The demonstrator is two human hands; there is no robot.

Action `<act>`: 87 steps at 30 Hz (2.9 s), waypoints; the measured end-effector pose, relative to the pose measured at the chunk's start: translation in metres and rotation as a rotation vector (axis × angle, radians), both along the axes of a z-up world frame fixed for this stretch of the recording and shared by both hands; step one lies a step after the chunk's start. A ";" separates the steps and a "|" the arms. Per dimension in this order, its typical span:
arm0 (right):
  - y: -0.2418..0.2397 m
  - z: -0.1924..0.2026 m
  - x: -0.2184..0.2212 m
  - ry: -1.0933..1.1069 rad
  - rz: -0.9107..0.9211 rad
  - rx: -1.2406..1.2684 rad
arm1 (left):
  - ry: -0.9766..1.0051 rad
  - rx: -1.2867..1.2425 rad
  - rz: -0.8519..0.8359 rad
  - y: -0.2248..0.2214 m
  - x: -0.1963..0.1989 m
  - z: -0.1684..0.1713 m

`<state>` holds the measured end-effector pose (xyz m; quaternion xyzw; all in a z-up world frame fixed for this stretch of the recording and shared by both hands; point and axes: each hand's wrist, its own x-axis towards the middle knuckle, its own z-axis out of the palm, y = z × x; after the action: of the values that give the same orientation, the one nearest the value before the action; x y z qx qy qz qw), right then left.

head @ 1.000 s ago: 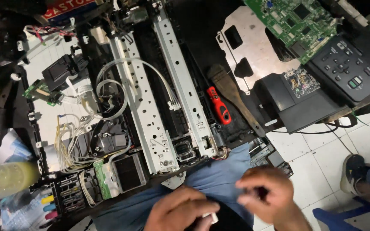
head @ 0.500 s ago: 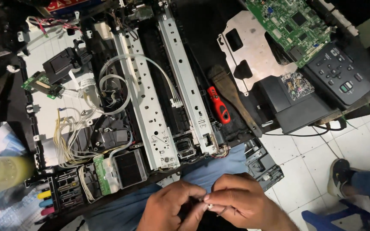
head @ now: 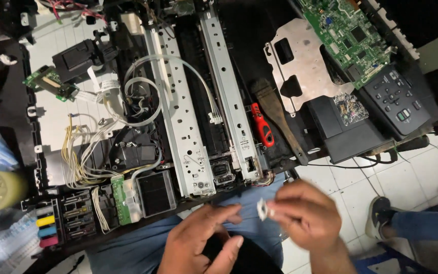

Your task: The person is disassembling a printer's internal ink assembly by removing screws with a screwdriver and prying components apart with a flat metal tool.

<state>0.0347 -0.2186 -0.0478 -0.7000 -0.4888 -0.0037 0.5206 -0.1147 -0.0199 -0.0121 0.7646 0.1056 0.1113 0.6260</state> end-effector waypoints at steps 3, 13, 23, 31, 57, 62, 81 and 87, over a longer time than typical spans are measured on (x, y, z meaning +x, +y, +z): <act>0.014 0.014 0.031 -0.132 0.021 -0.133 | -0.015 0.040 0.066 0.001 -0.004 0.008; 0.049 0.037 0.059 -0.134 0.207 -0.366 | -0.031 0.084 0.181 0.006 -0.007 0.006; 0.047 0.049 0.057 -0.257 0.102 -0.442 | -0.057 0.672 0.089 0.009 0.020 -0.003; 0.045 0.059 0.071 -0.615 0.203 -0.498 | -0.006 0.808 0.138 0.012 0.047 -0.003; 0.036 0.064 -0.006 0.452 0.360 -0.255 | 0.560 0.003 -0.117 0.016 -0.013 -0.032; 0.057 0.081 -0.013 0.329 0.188 -0.220 | 0.468 -0.201 0.091 0.016 -0.021 -0.049; 0.019 0.030 0.028 0.272 -0.316 -0.347 | 0.081 -0.187 0.115 0.007 -0.056 -0.038; -0.011 -0.019 0.067 -0.154 -0.621 -0.723 | 0.683 -0.799 0.735 0.104 -0.120 -0.107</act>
<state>0.1017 -0.2291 -0.0669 -0.9466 -0.2639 -0.0408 0.1806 -0.2352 0.0846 -0.1189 0.3786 0.5878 0.0208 0.7146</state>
